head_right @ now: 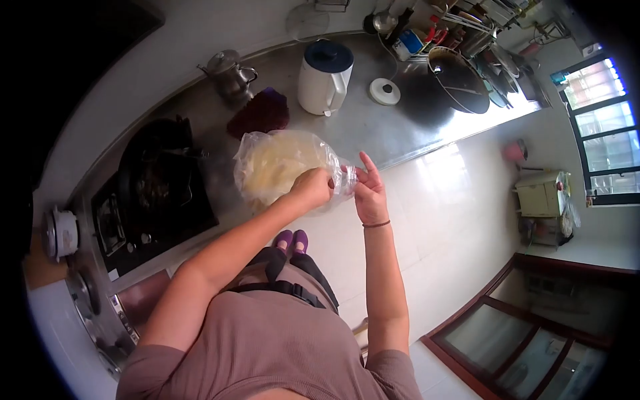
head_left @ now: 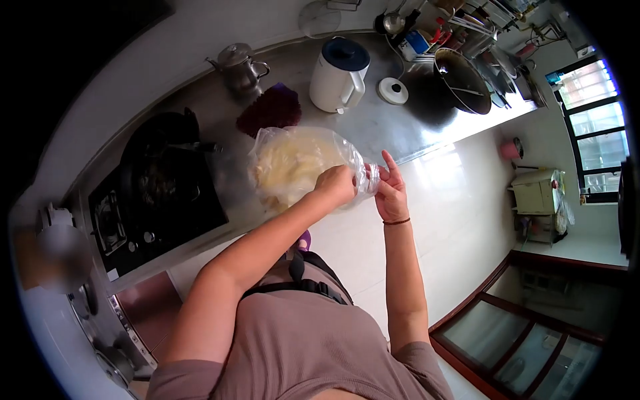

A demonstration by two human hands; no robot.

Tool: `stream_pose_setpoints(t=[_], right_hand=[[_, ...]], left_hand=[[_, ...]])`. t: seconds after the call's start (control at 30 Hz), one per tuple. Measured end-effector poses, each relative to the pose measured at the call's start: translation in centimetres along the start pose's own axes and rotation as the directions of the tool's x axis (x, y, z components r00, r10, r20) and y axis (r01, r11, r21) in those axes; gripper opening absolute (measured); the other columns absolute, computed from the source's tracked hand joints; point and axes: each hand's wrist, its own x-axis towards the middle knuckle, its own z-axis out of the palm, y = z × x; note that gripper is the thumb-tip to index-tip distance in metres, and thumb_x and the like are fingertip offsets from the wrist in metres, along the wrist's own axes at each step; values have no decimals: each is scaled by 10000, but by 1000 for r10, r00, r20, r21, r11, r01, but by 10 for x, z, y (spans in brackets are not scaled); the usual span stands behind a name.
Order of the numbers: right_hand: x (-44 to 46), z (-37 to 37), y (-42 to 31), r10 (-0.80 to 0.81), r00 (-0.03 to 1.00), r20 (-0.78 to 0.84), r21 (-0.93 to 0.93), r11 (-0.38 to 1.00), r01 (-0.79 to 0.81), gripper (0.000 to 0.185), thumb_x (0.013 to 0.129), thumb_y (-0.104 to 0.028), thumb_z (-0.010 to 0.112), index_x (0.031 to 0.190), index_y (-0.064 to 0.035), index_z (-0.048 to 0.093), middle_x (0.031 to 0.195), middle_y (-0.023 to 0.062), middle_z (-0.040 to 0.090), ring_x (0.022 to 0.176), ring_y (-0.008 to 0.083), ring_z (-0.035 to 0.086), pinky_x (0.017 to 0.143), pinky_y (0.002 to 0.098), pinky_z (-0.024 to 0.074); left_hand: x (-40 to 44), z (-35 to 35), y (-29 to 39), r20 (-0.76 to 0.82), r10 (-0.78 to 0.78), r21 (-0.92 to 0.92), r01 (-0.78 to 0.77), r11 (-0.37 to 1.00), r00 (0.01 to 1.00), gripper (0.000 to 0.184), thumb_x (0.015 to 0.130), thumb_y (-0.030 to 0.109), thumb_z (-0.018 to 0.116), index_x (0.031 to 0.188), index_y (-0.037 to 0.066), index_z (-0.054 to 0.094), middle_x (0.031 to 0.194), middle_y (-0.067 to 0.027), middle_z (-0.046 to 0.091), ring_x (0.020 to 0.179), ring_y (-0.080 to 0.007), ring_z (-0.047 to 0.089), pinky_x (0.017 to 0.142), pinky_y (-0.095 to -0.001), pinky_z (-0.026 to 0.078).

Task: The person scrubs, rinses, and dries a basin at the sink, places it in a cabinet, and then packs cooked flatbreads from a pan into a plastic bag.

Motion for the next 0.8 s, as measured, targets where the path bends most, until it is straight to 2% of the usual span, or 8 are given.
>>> stream_pose_setpoints(t=[0.17,0.23,0.3,0.47,0.53,0.6,0.67,0.8], right_hand=[[0,-4,3,-29,998,50,132,991,22,694,748,142,445,1395,-27,259,1082,155,593,996,214,576,859,315,459],[4,0,3,18,1000,13,120,993,-20,710,758,140,453,1407,-56,242,1148,165,569,1017,234,573,912,342,450],[7,7,1,37,998,47,57,998,-40,715,754,145,447,1408,-64,248,1162,164,565,1027,226,569,915,335,446],[11,17,-6,114,984,136,-255,964,-77,697,756,146,433,1403,-62,276,1182,151,569,1060,193,558,919,308,435],[10,22,-12,137,977,163,-468,882,-45,686,755,149,452,1392,-56,305,1163,139,585,1066,176,557,906,295,438],[11,24,-13,114,980,163,-525,851,-12,692,746,145,472,1388,-57,314,1143,124,596,1049,172,564,892,293,445],[13,25,-12,91,982,167,-579,815,23,699,736,141,492,1385,-59,322,1122,110,607,1032,167,572,879,291,452],[16,25,-7,-82,979,185,-814,546,199,676,720,80,561,1348,-112,399,953,52,620,875,146,596,826,284,463]], left_hand=[[25,11,-20,144,169,-205,-137,969,975,231,677,142,660,866,10,648,807,-163,658,754,-301,636,684,-374,491],[38,9,-23,444,-44,4,47,999,895,162,713,64,540,853,22,611,650,-139,604,580,-243,583,516,-357,452],[45,9,-21,515,-129,131,71,989,847,159,710,61,543,855,27,600,629,-117,577,519,-227,531,460,-357,404],[60,11,-16,726,-224,344,-62,937,650,199,690,49,553,888,42,574,552,-46,468,396,-158,365,370,-322,262],[44,-6,-13,676,-46,-97,150,984,736,314,672,-25,508,959,54,606,543,-35,445,390,-140,351,373,-284,270],[38,-12,-11,699,-73,-54,155,986,711,384,658,-13,548,1031,71,578,527,8,366,394,-104,292,380,-260,220],[22,-23,-12,613,110,-453,234,860,782,584,603,22,635,1174,86,532,581,21,424,430,-80,341,400,-247,242],[3,-13,-12,431,139,-639,192,745,892,624,627,25,647,1233,54,502,591,29,441,451,-65,369,410,-230,250]])
